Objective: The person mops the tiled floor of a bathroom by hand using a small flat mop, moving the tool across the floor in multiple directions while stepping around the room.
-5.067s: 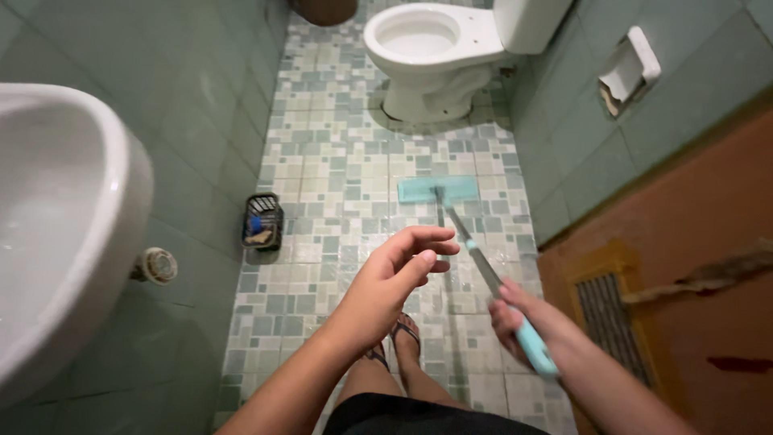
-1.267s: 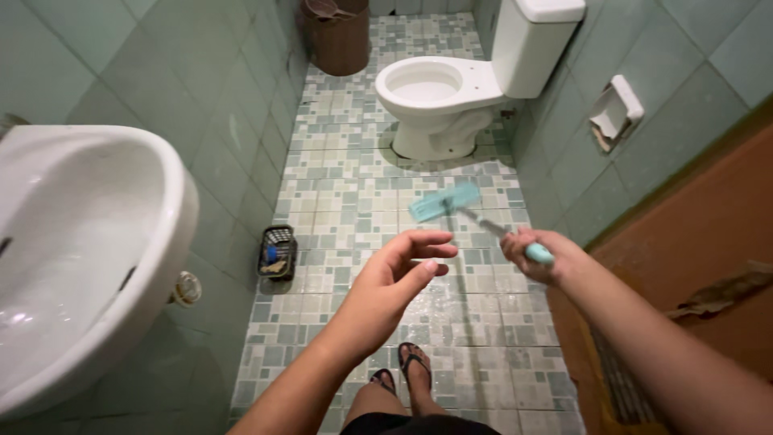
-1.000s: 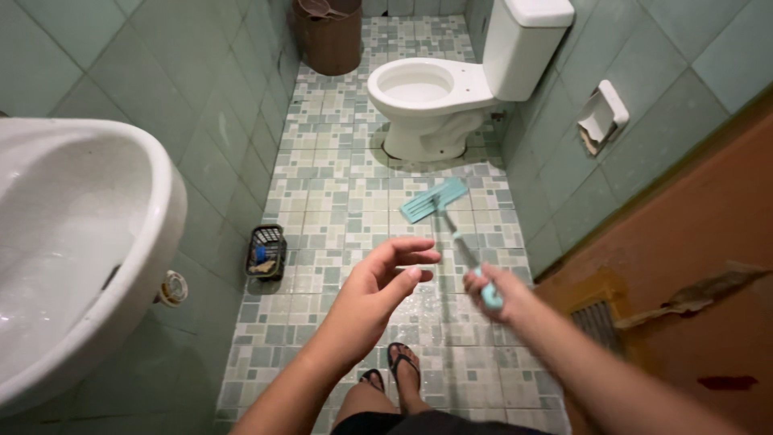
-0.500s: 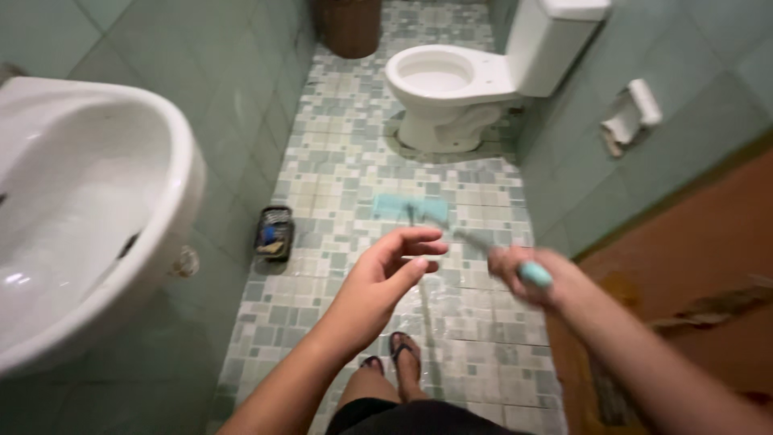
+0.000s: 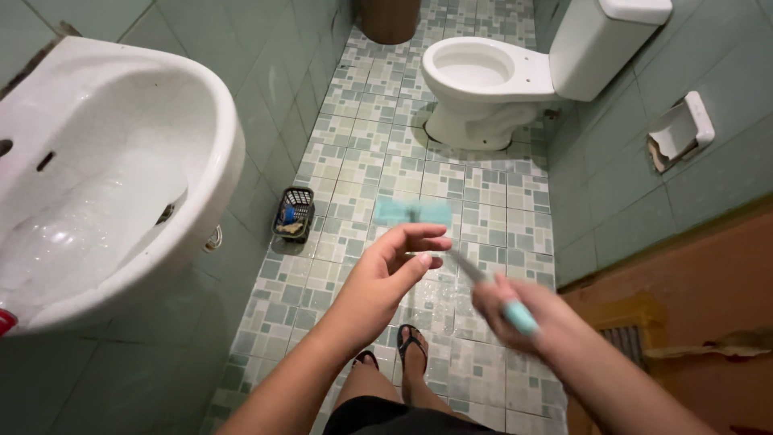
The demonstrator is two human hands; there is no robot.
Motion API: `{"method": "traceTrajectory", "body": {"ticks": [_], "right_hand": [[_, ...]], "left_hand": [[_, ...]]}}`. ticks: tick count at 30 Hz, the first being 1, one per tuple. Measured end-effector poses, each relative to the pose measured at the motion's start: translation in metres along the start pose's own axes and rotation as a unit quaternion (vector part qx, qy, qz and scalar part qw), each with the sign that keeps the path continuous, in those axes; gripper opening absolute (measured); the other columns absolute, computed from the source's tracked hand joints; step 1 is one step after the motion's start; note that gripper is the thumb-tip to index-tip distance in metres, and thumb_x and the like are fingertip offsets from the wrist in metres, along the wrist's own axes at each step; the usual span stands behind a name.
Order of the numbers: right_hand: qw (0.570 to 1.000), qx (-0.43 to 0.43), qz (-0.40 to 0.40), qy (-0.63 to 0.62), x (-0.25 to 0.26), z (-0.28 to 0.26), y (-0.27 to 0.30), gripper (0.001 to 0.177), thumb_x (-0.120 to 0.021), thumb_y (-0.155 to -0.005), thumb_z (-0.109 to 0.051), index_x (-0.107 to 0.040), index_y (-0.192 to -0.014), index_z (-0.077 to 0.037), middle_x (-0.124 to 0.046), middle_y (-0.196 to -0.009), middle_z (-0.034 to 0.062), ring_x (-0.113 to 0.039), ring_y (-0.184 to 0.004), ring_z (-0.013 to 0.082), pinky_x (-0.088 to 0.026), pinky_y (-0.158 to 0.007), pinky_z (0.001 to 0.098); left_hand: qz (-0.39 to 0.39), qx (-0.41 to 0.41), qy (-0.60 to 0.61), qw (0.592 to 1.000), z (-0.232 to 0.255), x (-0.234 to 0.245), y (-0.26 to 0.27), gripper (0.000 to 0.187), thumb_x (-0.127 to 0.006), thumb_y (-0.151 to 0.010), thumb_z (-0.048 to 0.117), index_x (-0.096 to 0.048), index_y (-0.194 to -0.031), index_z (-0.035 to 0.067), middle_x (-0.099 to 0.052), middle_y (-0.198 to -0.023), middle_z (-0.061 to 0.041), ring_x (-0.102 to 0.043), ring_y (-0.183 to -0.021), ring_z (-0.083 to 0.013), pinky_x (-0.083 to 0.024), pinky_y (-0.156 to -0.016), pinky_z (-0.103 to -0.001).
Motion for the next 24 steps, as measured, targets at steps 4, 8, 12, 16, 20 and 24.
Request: {"method": "traceTrajectory", "body": {"ticks": [4,8,12,16,20,24], "right_hand": [[0.997,0.002,0.054,-0.055,0.006,0.046,0.102,0.032,-0.049,-0.098,-0.023,-0.048,-0.110,0.006,-0.055,-0.069,-0.0003,-0.047,-0.044,0.0039,-0.046,-0.036,0.0174],[0.994,-0.093,-0.026,-0.050,-0.023,0.015,0.048,0.026,-0.051,-0.101,-0.020,-0.048,-0.112,0.003,-0.060,-0.080,0.0005,-0.059,-0.054,0.0061,-0.059,-0.050,0.0208],[0.988,-0.138,-0.065,0.025,-0.072,-0.040,-0.108,0.028,-0.054,-0.102,-0.025,-0.048,-0.104,0.002,-0.055,-0.084,0.0087,-0.054,-0.056,0.0128,-0.055,-0.050,0.0241],[0.982,-0.117,-0.096,0.109,-0.116,-0.059,-0.212,0.033,-0.050,-0.102,-0.032,-0.048,-0.101,0.001,-0.053,-0.072,0.0046,-0.051,-0.049,0.0124,-0.049,-0.043,0.0227],[0.968,0.040,-0.028,0.247,-0.110,-0.026,-0.224,0.027,-0.048,-0.110,-0.028,-0.053,-0.106,-0.001,-0.058,-0.074,0.0050,-0.055,-0.051,0.0087,-0.050,-0.044,0.0177],[0.983,-0.026,-0.050,0.172,-0.074,0.059,-0.121,0.027,-0.042,-0.106,-0.031,-0.046,-0.095,-0.007,-0.042,-0.062,-0.0014,-0.043,-0.046,0.0075,-0.045,-0.040,0.0201]], "left_hand": [[0.002,0.021,-0.010,1.000,0.003,0.012,0.003,0.037,-0.055,-0.099,0.010,-0.059,-0.134,0.003,-0.068,-0.128,-0.010,-0.064,-0.118,-0.0183,-0.051,-0.106,-0.035],[0.007,0.027,-0.015,1.000,0.007,0.029,0.007,0.037,-0.056,-0.098,0.010,-0.059,-0.134,0.003,-0.069,-0.129,-0.010,-0.064,-0.117,-0.0186,-0.050,-0.105,-0.035],[0.009,0.017,-0.020,1.000,0.013,0.046,0.011,0.037,-0.056,-0.100,0.010,-0.058,-0.136,0.003,-0.067,-0.129,-0.010,-0.063,-0.119,-0.0185,-0.050,-0.106,-0.035],[0.019,0.041,-0.009,0.999,0.024,0.055,0.011,0.037,-0.055,-0.099,0.010,-0.058,-0.135,0.003,-0.067,-0.128,-0.009,-0.063,-0.119,-0.0180,-0.050,-0.107,-0.035],[0.039,0.012,-0.033,0.999,0.039,0.067,0.008,0.037,-0.055,-0.099,0.009,-0.059,-0.136,0.003,-0.068,-0.129,-0.009,-0.061,-0.116,-0.0174,-0.049,-0.104,-0.035],[0.060,0.019,-0.029,0.998,0.049,0.076,0.014,0.037,-0.055,-0.099,0.010,-0.059,-0.135,0.005,-0.068,-0.128,-0.007,-0.063,-0.117,-0.0156,-0.050,-0.104,-0.034]]}}
Point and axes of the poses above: each hand's wrist, its own y-axis away from the middle knuckle, its own x-axis out of the back of the hand, z = x × y, the point moved 6 cm from there along -y, towards the middle knuckle
